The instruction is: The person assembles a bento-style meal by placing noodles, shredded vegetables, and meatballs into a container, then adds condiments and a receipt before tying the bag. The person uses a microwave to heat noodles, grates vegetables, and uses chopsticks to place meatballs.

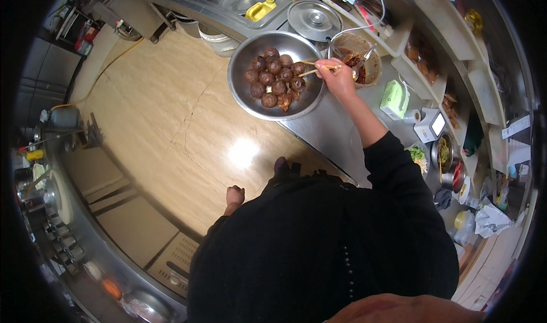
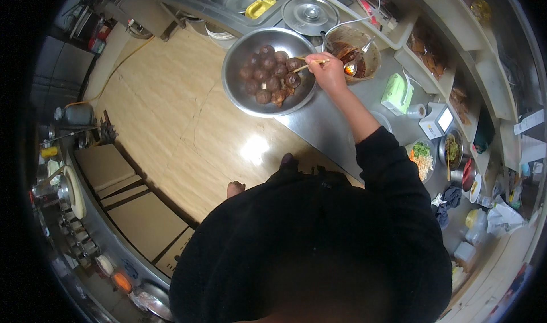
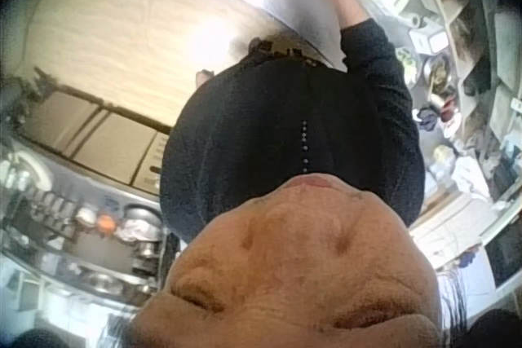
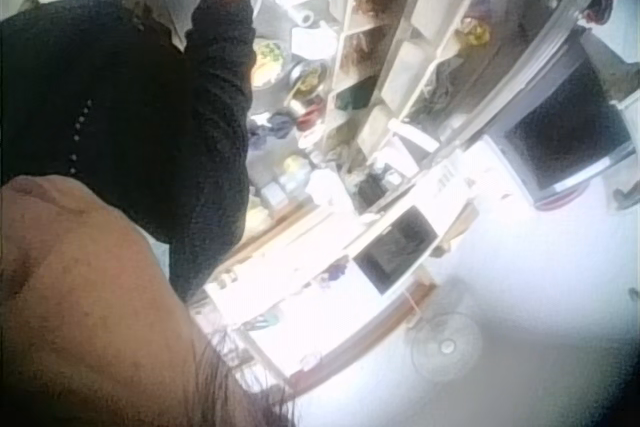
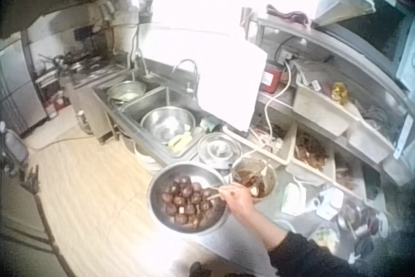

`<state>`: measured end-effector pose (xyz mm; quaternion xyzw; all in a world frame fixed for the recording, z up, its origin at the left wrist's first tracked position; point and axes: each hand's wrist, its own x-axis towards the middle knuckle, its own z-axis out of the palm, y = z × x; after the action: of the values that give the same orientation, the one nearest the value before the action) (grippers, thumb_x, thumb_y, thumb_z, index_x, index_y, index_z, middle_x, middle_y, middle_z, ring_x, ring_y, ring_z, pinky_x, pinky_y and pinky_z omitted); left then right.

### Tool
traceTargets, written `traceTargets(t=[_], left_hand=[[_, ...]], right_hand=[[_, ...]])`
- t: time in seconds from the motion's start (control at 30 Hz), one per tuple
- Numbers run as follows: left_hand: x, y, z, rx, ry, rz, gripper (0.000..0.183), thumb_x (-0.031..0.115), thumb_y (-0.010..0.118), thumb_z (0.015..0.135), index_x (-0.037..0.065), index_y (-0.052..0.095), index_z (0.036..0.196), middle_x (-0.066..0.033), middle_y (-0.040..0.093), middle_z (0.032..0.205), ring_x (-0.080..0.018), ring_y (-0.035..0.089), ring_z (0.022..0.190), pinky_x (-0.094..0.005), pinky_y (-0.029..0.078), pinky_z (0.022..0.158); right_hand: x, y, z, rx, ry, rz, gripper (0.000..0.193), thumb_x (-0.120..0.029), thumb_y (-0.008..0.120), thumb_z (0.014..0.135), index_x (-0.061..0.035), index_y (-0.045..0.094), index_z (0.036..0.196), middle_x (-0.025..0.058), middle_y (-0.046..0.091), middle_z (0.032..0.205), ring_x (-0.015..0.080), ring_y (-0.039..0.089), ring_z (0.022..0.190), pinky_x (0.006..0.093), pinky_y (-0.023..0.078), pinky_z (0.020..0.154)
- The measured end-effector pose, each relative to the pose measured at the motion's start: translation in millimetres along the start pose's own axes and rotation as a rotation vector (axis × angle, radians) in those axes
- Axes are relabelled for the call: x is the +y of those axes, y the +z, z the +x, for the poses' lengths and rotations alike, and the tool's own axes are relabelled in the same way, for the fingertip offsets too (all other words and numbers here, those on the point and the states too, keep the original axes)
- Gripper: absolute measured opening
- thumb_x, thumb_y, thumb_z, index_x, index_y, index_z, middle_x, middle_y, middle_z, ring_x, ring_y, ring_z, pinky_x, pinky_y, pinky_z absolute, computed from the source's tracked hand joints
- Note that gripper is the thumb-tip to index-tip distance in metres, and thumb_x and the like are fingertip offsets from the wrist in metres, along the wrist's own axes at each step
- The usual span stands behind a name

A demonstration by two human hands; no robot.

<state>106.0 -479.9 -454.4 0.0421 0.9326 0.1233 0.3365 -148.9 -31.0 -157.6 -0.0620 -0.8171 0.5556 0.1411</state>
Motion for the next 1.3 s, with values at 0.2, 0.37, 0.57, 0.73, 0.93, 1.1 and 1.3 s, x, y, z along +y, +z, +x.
traceTargets(t=[0.2,0.37,0.57,0.73,0.93,1.1,1.3], left_hand=[[-9.0,4.6,-1.7,-0.017,-0.092,-0.208,0.03,0.029,0.057,0.084,0.0,0.066,0.082,-0.0178,0.066,0.091,-0.0362,0.058,0.09,-0.043,0.047,0.085],[-23.8,20.1,14.2,-0.054,0.2,0.299,0.03,0.028,0.054,0.084,0.002,0.066,0.075,-0.017,0.066,0.086,-0.0368,0.061,0.083,-0.0438,0.049,0.08],[-26.4,25.9,18.9,-0.022,-0.027,-0.09,0.032,0.028,0.054,0.083,0.001,0.064,0.069,-0.0193,0.066,0.08,-0.0361,0.063,0.076,-0.0441,0.051,0.073],[-28.1,21.9,27.8,-0.134,-0.094,-0.052,0.034,0.029,0.055,0.084,0.0,0.064,0.07,-0.0201,0.066,0.082,-0.0357,0.064,0.076,-0.044,0.052,0.072],[-9.8,8.4,59.7,-0.125,0.093,0.087,0.046,0.037,0.054,0.085,0.0,0.06,0.059,-0.0207,0.062,0.063,-0.0381,0.063,0.068,-0.0473,0.049,0.065],[37.7,-22.7,84.5,-0.196,0.177,0.123,0.045,0.037,0.054,0.085,0.0,0.06,0.061,-0.0206,0.062,0.065,-0.0378,0.063,0.069,-0.0471,0.049,0.065],[99.0,-48.3,86.7,-0.208,0.252,0.147,0.043,0.037,0.054,0.085,0.001,0.061,0.063,-0.0205,0.062,0.067,-0.0375,0.063,0.07,-0.047,0.049,0.066]], right_hand=[[0.7,-1.6,0.7,-0.048,-0.114,-0.144,0.014,-0.014,0.066,0.081,-0.0033,0.071,0.087,0.0094,0.065,0.081,0.0204,0.061,0.071,0.0305,0.048,0.066],[1.8,5.0,-6.7,0.093,-0.093,0.004,0.015,-0.012,0.065,0.084,0.0011,0.069,0.088,0.0102,0.067,0.085,0.0186,0.064,0.072,0.0283,0.052,0.066],[-3.1,-2.9,-17.8,0.333,0.227,0.623,0.022,-0.011,0.06,0.091,0.009,0.059,0.1,0.015,0.065,0.089,0.0212,0.067,0.073,0.0325,0.059,0.071],[-24.6,-34.4,-46.3,0.38,0.4,1.034,0.025,-0.012,0.059,0.092,0.0072,0.052,0.107,0.0166,0.059,0.101,0.0239,0.065,0.085,0.0367,0.058,0.079],[-30.8,-111.9,-124.3,0.332,0.34,0.694,0.027,-0.023,0.057,0.094,0.002,0.056,0.104,0.0136,0.061,0.098,0.0242,0.063,0.093,0.0352,0.052,0.089],[-26.6,-199.8,-224.1,0.717,0.217,0.914,0.025,-0.021,0.054,0.095,0.0025,0.06,0.102,0.0151,0.065,0.096,0.0234,0.066,0.087,0.0342,0.055,0.08],[-18.6,-295.8,-319.9,1.085,0.149,0.629,0.021,-0.015,0.056,0.094,0.0043,0.06,0.101,0.0147,0.065,0.097,0.0221,0.067,0.082,0.0317,0.056,0.077]])
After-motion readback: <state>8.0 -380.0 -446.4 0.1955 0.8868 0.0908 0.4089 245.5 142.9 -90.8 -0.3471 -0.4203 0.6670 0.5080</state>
